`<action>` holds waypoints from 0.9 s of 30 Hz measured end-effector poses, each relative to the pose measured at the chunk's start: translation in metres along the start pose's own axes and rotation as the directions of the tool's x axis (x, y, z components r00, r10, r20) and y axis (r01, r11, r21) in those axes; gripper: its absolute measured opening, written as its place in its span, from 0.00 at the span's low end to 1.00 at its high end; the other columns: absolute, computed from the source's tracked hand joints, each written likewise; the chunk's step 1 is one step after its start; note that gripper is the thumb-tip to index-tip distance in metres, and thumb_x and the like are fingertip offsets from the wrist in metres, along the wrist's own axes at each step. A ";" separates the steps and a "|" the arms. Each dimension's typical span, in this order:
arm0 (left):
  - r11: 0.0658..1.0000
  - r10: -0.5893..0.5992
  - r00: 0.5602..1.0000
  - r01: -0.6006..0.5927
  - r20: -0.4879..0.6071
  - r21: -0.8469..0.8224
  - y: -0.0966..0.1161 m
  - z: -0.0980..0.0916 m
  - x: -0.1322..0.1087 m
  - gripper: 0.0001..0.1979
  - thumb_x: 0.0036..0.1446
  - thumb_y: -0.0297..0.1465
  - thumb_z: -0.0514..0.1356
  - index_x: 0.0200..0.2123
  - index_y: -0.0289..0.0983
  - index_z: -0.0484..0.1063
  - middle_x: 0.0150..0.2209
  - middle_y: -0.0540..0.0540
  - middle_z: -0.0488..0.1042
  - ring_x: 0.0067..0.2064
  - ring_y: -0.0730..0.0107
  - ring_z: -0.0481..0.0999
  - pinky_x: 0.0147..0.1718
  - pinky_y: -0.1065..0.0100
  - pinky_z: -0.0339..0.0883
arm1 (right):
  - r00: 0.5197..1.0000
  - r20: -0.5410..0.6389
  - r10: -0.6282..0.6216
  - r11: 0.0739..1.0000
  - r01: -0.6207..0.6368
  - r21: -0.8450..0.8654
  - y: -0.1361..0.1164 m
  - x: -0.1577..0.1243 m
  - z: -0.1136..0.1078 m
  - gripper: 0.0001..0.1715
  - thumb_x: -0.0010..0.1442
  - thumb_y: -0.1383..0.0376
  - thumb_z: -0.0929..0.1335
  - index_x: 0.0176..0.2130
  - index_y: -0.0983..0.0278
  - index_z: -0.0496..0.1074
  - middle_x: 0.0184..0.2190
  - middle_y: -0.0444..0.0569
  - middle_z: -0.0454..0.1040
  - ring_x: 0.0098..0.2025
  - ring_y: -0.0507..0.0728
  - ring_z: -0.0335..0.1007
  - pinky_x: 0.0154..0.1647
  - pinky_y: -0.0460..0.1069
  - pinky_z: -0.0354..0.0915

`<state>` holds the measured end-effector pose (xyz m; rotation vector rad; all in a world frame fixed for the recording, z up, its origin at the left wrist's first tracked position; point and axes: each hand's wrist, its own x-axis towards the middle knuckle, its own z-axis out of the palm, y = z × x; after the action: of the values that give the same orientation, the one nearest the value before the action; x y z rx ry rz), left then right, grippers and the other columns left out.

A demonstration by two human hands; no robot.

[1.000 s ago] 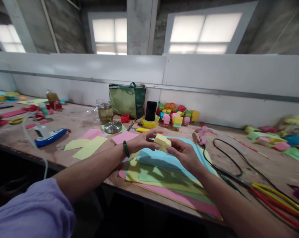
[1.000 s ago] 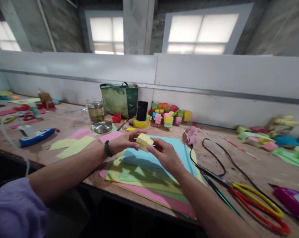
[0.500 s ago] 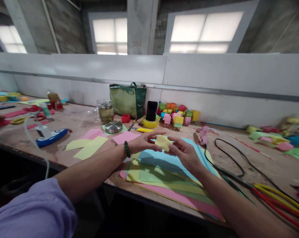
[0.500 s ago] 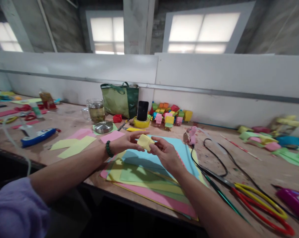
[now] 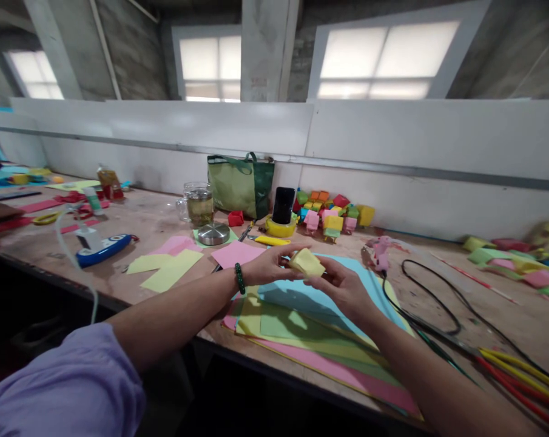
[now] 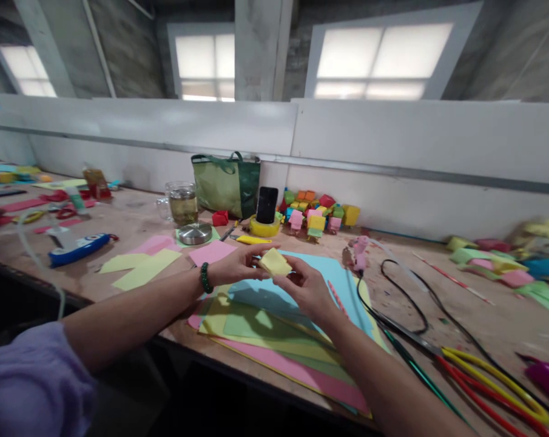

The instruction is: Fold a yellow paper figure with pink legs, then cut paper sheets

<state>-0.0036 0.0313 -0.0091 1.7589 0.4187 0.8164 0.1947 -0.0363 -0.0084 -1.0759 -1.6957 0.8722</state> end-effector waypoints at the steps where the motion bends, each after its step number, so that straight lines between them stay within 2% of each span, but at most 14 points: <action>1: 0.999 0.017 1.000 -0.017 -0.010 0.035 0.000 0.000 0.000 0.36 0.46 0.37 0.69 0.59 0.40 0.64 0.42 0.44 0.71 0.35 0.73 0.72 0.35 0.70 0.67 | 1.000 0.006 0.009 1.000 -0.009 0.023 0.000 0.000 0.000 0.30 0.50 0.54 0.73 0.50 0.64 0.69 0.39 0.51 0.77 0.36 0.58 0.74 0.38 0.53 0.71; 4: 0.985 0.112 0.992 -0.103 -0.063 0.137 0.002 0.001 0.000 0.30 0.47 0.38 0.68 0.54 0.37 0.70 0.44 0.42 0.71 0.39 0.70 0.72 0.36 0.70 0.66 | 0.999 0.026 0.024 0.998 -0.025 0.059 -0.002 0.000 0.001 0.30 0.50 0.55 0.73 0.50 0.63 0.68 0.43 0.51 0.76 0.37 0.58 0.75 0.41 0.55 0.71; 6: 0.981 0.148 0.987 -0.138 -0.065 0.138 0.002 0.002 0.000 0.30 0.46 0.38 0.69 0.53 0.37 0.70 0.46 0.41 0.70 0.42 0.67 0.72 0.39 0.68 0.67 | 0.999 0.045 0.013 0.997 -0.016 0.074 -0.003 0.000 0.002 0.29 0.52 0.55 0.72 0.51 0.63 0.68 0.43 0.52 0.76 0.38 0.58 0.76 0.41 0.54 0.72; 8: 0.989 0.128 0.991 -0.126 -0.031 0.075 0.002 0.003 0.000 0.33 0.45 0.38 0.70 0.55 0.38 0.67 0.46 0.41 0.70 0.43 0.66 0.73 0.41 0.66 0.68 | 0.997 0.071 -0.014 0.996 0.007 0.091 -0.003 0.000 0.003 0.28 0.54 0.55 0.71 0.51 0.63 0.67 0.43 0.52 0.76 0.38 0.58 0.76 0.41 0.53 0.71; 11: 0.998 0.066 0.998 -0.066 0.001 -0.002 0.001 0.004 -0.001 0.33 0.44 0.38 0.70 0.53 0.37 0.66 0.42 0.44 0.72 0.37 0.69 0.74 0.38 0.67 0.69 | 0.993 0.106 -0.047 0.995 0.037 0.096 -0.003 -0.002 0.003 0.26 0.56 0.55 0.69 0.51 0.64 0.65 0.44 0.53 0.75 0.40 0.58 0.75 0.41 0.53 0.71; 14: 0.999 0.028 1.000 -0.028 -0.010 -0.028 0.002 0.004 -0.001 0.30 0.41 0.38 0.72 0.48 0.35 0.68 0.39 0.46 0.71 0.34 0.72 0.73 0.34 0.69 0.69 | 0.990 0.109 -0.087 0.994 0.094 -0.056 -0.005 -0.005 0.000 0.25 0.59 0.56 0.67 0.53 0.63 0.63 0.46 0.53 0.73 0.39 0.57 0.75 0.40 0.53 0.71; 16: 0.997 0.009 1.000 -0.010 -0.013 -0.073 0.004 0.004 -0.001 0.30 0.40 0.38 0.72 0.46 0.36 0.68 0.38 0.47 0.71 0.33 0.73 0.73 0.33 0.70 0.69 | 0.980 0.095 -0.175 0.961 0.191 -0.202 -0.009 -0.008 -0.005 0.26 0.60 0.59 0.66 0.56 0.61 0.61 0.49 0.53 0.71 0.41 0.57 0.73 0.42 0.55 0.70; 20: 0.988 -0.070 0.994 0.080 0.084 -0.128 0.010 0.002 -0.003 0.27 0.42 0.37 0.71 0.44 0.35 0.66 0.34 0.49 0.71 0.28 0.76 0.72 0.27 0.72 0.67 | 0.901 0.070 -0.429 0.836 0.425 -0.346 -0.017 -0.011 -0.015 0.20 0.62 0.63 0.64 0.54 0.59 0.67 0.53 0.53 0.68 0.52 0.60 0.67 0.51 0.57 0.66; 23: 0.987 -0.096 0.985 0.113 0.144 -0.116 0.012 0.002 -0.004 0.25 0.43 0.36 0.71 0.43 0.35 0.66 0.34 0.50 0.71 0.29 0.76 0.72 0.29 0.71 0.67 | 0.865 0.048 -0.500 0.781 0.474 -0.407 -0.021 -0.011 -0.019 0.16 0.64 0.65 0.63 0.51 0.57 0.70 0.52 0.52 0.68 0.55 0.60 0.64 0.53 0.57 0.65; 25: 0.988 -0.092 0.981 0.112 0.169 -0.108 0.013 0.004 -0.005 0.24 0.43 0.34 0.70 0.42 0.35 0.67 0.35 0.50 0.70 0.31 0.76 0.72 0.31 0.70 0.68 | 0.860 0.065 -0.506 0.762 0.481 -0.434 -0.022 -0.012 -0.020 0.20 0.63 0.64 0.65 0.54 0.56 0.67 0.54 0.52 0.66 0.54 0.60 0.65 0.53 0.57 0.66; 27: 0.988 -0.089 0.977 0.111 0.193 -0.105 0.013 0.006 -0.005 0.23 0.44 0.33 0.70 0.42 0.35 0.67 0.36 0.49 0.70 0.32 0.75 0.72 0.33 0.69 0.68 | 0.864 0.145 -0.482 0.748 0.492 -0.446 -0.025 -0.013 -0.020 0.29 0.60 0.61 0.68 0.59 0.55 0.62 0.57 0.53 0.62 0.53 0.60 0.66 0.50 0.56 0.69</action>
<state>-0.0045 0.0192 0.0003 1.6753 0.3248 0.5848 0.2089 -0.0557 0.0159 -0.8470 -2.1355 0.1266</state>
